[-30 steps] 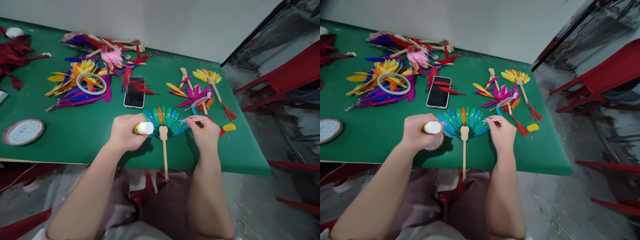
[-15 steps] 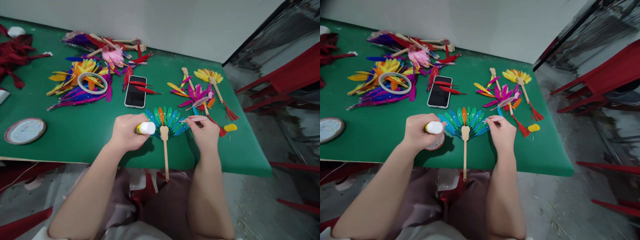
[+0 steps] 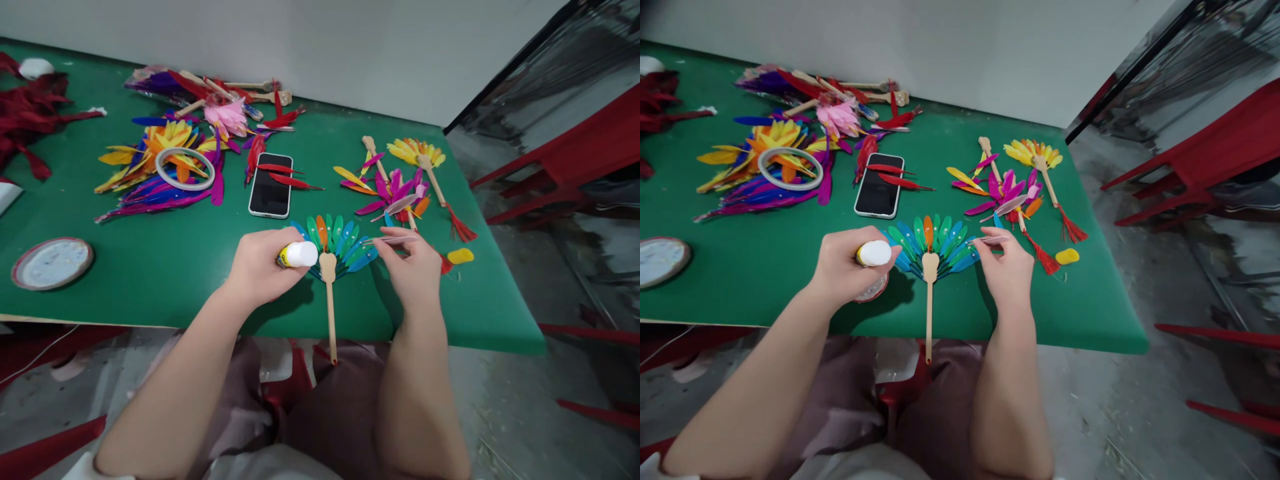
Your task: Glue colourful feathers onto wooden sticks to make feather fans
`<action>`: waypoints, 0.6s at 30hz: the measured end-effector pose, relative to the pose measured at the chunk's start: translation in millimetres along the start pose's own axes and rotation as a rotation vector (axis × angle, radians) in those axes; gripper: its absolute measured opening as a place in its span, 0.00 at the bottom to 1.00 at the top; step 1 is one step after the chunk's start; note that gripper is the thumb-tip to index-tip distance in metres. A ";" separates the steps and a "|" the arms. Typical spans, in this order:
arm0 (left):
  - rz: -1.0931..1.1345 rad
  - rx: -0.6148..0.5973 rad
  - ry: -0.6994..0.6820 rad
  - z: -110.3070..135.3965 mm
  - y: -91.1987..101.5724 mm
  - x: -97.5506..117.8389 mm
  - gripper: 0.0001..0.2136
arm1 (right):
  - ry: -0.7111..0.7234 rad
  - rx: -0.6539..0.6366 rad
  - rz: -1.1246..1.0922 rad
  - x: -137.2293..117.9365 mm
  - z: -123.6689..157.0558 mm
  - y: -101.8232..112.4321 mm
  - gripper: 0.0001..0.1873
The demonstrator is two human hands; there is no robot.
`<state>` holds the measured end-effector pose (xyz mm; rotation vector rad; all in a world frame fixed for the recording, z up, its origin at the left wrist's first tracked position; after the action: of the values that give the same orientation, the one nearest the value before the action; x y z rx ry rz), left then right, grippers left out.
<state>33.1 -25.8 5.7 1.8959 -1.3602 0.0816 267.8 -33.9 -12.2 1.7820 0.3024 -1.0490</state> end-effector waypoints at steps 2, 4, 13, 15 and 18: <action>0.088 -0.006 0.078 -3.3 -2.0 1.3 0.04 | -0.026 -0.050 -0.056 2.8 -0.5 -0.1 0.11; 0.177 -0.016 0.154 -8.4 -5.8 1.6 0.01 | -0.047 -0.093 -0.108 5.5 -1.3 0.1 0.12; 0.229 -0.271 0.099 -42.7 -36.4 16.1 0.04 | 0.031 -0.223 -0.129 4.2 -13.1 11.4 0.09; 0.236 -0.375 -0.018 -44.6 -44.6 26.0 0.02 | 0.069 -0.274 -0.074 1.3 -17.5 12.9 0.10; 0.295 -0.541 -0.161 -44.7 -57.8 40.5 0.06 | 0.157 -0.314 -0.013 -2.3 -25.4 12.4 0.10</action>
<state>114.6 -22.7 23.6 1.2677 -1.5719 -0.2733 287.2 -17.5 0.3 1.5802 0.5456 -0.8205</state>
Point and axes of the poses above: each hand's wrist, its own z-axis away from the middle knuckle, its own y-axis out of the back of the hand, x = y × z, the point moved 3 cm from there along -z, towards the middle knuckle, and after that the axes turned 15 degrees about -y, right-handed, at the moved point
